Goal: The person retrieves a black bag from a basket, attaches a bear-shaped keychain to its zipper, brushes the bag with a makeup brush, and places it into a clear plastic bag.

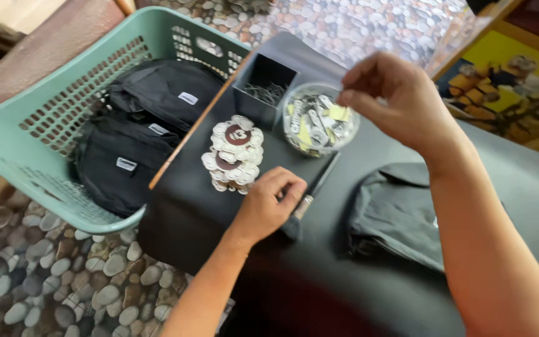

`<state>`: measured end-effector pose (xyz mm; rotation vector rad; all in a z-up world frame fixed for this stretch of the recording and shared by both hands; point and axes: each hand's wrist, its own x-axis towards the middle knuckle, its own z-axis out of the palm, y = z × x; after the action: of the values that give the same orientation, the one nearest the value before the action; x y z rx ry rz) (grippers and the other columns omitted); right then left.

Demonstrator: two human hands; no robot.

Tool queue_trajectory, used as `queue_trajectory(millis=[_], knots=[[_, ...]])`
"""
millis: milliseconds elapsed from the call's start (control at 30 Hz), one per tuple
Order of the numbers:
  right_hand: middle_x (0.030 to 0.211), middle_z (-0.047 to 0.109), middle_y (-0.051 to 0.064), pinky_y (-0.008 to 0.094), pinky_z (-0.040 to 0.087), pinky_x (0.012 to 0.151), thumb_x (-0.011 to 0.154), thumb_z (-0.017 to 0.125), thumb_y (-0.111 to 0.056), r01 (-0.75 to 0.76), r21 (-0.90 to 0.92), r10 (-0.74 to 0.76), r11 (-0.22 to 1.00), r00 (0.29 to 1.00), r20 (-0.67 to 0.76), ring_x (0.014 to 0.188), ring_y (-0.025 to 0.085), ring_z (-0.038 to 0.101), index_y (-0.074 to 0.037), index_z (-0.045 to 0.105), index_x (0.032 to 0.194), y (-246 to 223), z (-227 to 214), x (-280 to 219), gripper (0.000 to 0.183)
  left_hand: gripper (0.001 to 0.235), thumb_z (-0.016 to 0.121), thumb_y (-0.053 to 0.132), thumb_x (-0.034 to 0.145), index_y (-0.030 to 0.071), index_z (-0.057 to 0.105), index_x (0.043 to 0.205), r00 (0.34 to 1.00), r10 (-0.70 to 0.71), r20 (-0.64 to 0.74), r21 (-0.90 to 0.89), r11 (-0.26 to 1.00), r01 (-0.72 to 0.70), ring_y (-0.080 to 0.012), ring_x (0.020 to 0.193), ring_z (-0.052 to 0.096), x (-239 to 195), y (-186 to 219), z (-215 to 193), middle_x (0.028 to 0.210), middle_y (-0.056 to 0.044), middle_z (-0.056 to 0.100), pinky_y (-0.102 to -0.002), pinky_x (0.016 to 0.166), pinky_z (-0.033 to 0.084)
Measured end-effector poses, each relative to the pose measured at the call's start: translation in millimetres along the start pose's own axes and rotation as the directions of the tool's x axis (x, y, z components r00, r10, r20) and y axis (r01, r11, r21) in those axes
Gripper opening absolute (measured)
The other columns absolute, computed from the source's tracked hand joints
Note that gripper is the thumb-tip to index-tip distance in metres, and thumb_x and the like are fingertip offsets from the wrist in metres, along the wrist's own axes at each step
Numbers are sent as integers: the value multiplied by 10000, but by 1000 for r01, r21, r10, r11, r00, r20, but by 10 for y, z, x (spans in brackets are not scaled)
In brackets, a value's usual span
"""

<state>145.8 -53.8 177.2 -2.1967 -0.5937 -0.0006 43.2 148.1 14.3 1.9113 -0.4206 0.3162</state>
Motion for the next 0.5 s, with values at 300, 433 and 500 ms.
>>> queue_trajectory(millis=[300, 433, 500], knots=[[832, 737, 54, 264, 581, 765, 982, 639, -116, -68, 138, 61, 988, 997, 53, 761, 124, 730, -46, 656, 1067, 279, -314, -1485, 112, 146, 586, 123, 1031, 43, 677, 1113, 976, 192, -103, 58, 981, -187, -226, 981, 663, 7, 566, 193, 1094, -104, 659, -312, 823, 559], [833, 709, 36, 242, 580, 742, 976, 657, -109, -63, 140, 56, 988, 997, 54, 749, 122, 767, -43, 649, 1050, 427, -300, -1800, 100, 296, 631, 189, 1007, 42, 614, 1262, 973, 215, 83, -54, 976, -212, -282, 1170, 644, 35, 1073, 554, 1238, -123, 659, -388, 1081, 474], [866, 709, 52, 232, 573, 738, 964, 652, -29, -89, 236, 87, 968, 996, 18, 758, 112, 694, -17, 644, 1091, 520, -310, -1911, 128, 435, 670, 262, 980, 104, 544, 1365, 951, 33, 307, -164, 986, 19, -142, 915, 671, 28, 1115, 771, 1039, 3, 688, -309, 881, 524]])
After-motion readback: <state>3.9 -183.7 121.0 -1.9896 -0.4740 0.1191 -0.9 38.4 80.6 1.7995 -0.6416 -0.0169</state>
